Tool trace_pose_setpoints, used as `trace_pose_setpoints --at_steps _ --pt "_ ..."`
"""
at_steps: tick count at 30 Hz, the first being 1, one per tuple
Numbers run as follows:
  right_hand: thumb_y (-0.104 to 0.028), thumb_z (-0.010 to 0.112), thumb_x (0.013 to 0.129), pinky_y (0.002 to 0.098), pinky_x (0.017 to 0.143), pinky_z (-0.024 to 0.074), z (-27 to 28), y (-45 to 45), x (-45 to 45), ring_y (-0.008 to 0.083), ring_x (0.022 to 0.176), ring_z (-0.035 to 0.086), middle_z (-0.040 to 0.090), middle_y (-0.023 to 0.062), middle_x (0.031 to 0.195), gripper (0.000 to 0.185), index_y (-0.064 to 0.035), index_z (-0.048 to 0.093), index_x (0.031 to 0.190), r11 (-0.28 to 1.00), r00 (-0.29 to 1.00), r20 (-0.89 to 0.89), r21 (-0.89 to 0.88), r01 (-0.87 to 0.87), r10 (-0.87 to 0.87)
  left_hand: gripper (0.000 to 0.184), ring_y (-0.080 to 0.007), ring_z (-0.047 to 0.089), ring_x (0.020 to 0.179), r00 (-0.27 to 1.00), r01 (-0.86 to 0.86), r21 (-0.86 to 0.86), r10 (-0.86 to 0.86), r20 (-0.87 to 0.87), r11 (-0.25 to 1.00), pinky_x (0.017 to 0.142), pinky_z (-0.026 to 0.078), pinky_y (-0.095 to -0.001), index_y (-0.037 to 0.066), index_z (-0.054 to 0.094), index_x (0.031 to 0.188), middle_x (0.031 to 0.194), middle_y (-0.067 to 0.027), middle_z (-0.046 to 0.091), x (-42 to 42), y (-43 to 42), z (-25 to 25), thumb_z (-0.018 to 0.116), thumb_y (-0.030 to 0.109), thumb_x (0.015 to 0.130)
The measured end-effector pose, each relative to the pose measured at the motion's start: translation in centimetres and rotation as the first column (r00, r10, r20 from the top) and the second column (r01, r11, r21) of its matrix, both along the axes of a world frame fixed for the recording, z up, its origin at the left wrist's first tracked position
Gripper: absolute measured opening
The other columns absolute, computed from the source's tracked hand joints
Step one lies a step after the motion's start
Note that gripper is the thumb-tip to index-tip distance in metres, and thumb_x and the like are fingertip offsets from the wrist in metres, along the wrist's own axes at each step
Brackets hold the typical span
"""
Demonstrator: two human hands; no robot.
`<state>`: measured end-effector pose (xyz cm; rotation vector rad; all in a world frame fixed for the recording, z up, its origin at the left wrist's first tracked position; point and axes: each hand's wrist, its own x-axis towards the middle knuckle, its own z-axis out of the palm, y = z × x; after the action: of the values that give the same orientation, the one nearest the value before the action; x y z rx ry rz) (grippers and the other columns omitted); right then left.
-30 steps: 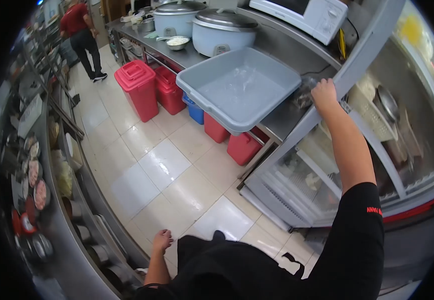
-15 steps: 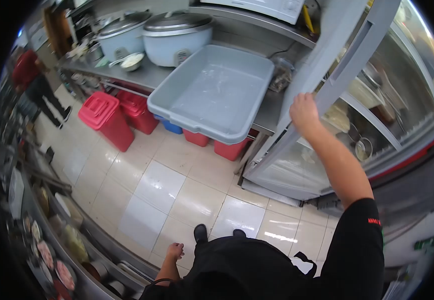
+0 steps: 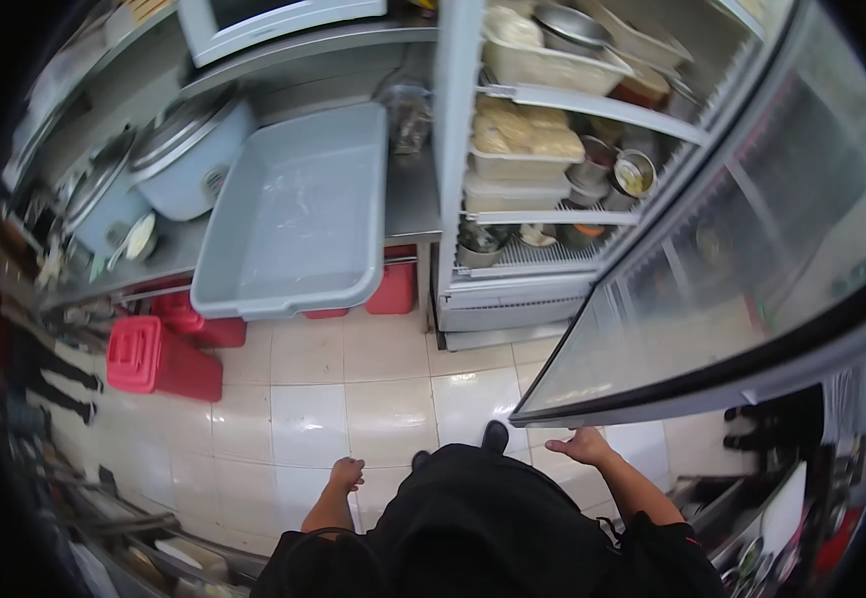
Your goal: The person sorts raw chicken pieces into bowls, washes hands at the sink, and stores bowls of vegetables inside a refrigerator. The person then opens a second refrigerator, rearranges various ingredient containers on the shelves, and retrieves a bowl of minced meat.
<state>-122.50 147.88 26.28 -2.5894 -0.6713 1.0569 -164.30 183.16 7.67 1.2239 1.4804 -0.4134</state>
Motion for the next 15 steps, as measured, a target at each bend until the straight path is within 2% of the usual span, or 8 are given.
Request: trace_pose_setpoints --at_steps 2,4,6,7,10,12,13,15 --pt "-0.047 0.084 0.069 0.0413 0.090 0.0493 -3.1 -3.5 -1.8 0.0352 0.104 0.063 0.065 0.0256 0.112 0.078 0.0077 0.058 0.119 0.869 0.944 -0.061 0.375 0.324 -0.325 0.034 -0.0198 0.067 0.070 0.997 0.077 0.014 -0.077 -0.005 0.997 0.052 0.051 -0.0335 0.004 0.060 0.108 0.086 -0.0084 0.064 3.0 0.9 1.0 0.058 0.031 0.087" --pt "-0.039 0.085 0.071 0.0392 0.087 0.0498 -4.9 -7.6 -1.9 0.0305 0.098 0.064 0.067 0.0196 0.106 0.068 0.0032 0.061 0.117 0.820 0.887 0.007 0.384 0.424 -0.462 0.036 -0.0202 0.067 0.072 0.987 0.159 0.035 -0.160 0.023 0.987 0.053 0.051 -0.0330 0.004 0.060 0.110 0.088 -0.0087 0.064 6.0 2.0 1.7 0.059 0.032 0.087" --pt "-0.029 0.086 0.071 0.0359 0.087 0.0493 -5.7 -10.9 -1.5 0.0255 0.095 0.063 0.067 0.0148 0.101 0.064 0.0028 0.059 0.118 0.615 0.789 -0.126 0.557 0.557 -0.601 0.038 -0.0208 0.068 0.074 0.966 0.250 0.056 -0.253 0.047 0.967 0.054 0.051 -0.0328 0.004 0.060 0.112 0.090 -0.0090 0.065 9.1 2.5 2.5 0.060 0.034 0.087" --pt "-0.025 0.087 0.071 0.0277 0.060 0.0480 -8.0 -13.5 -0.8 0.0134 0.074 0.059 0.063 0.0040 0.090 0.051 -0.0032 0.060 0.109 0.584 0.725 -0.149 0.496 0.643 -0.672 0.040 -0.0211 0.068 0.075 0.951 0.301 0.070 -0.305 0.057 0.951 0.054 0.051 -0.0328 0.004 0.059 0.113 0.091 -0.0093 0.065 10.9 2.7 3.0 0.060 0.034 0.087" --pt "-0.022 0.086 0.072 0.0241 0.049 0.0412 -10.1 -17.5 0.2 0.0092 0.065 0.054 0.060 0.0011 0.081 0.040 -0.0062 0.061 0.098 0.378 0.525 -0.131 0.552 0.743 -0.841 0.041 -0.0208 0.067 0.083 0.888 0.436 0.101 -0.446 0.114 0.894 0.062 0.052 -0.0317 0.005 0.058 0.116 0.098 -0.0096 0.065 18.2 2.3 6.1 0.061 0.037 0.090" --pt "-0.021 0.084 0.073 0.0247 0.050 0.0415 -12.7 -20.8 1.7 0.0101 0.063 0.054 0.058 -0.0005 0.078 0.036 -0.0075 0.061 0.097 0.351 0.498 -0.136 0.553 0.755 -0.857 0.043 -0.0207 0.068 0.084 0.833 0.498 0.163 -0.522 0.185 0.852 0.062 0.052 -0.0313 0.005 0.057 0.119 0.100 -0.0103 0.066 24.1 1.9 7.6 0.061 0.036 0.091" --pt "-0.020 0.083 0.074 0.0253 0.050 0.0416 -10.7 -20.8 2.3 0.0104 0.062 0.053 0.058 -0.0008 0.077 0.032 -0.0091 0.062 0.096 0.252 0.416 -0.303 0.459 0.852 -0.857 0.044 -0.0204 0.068 0.084 0.799 0.521 0.200 -0.556 0.227 0.830 0.062 0.052 -0.0310 0.005 0.057 0.122 0.100 -0.0109 0.066 27.4 1.7 7.8 0.061 0.036 0.091" --pt "-0.020 0.082 0.075 0.0244 0.048 0.0405 -11.8 -22.3 4.1 0.0103 0.058 0.052 0.057 -0.0007 0.073 0.030 -0.0101 0.062 0.095 0.184 0.307 -0.297 0.378 0.907 -0.904 0.051 -0.0269 0.069 0.091 0.745 0.557 0.287 -0.621 0.242 0.779 0.079 0.053 -0.0361 0.001 0.056 0.125 0.105 -0.0187 0.067 35.3 0.0 12.4 0.061 0.037 0.090"
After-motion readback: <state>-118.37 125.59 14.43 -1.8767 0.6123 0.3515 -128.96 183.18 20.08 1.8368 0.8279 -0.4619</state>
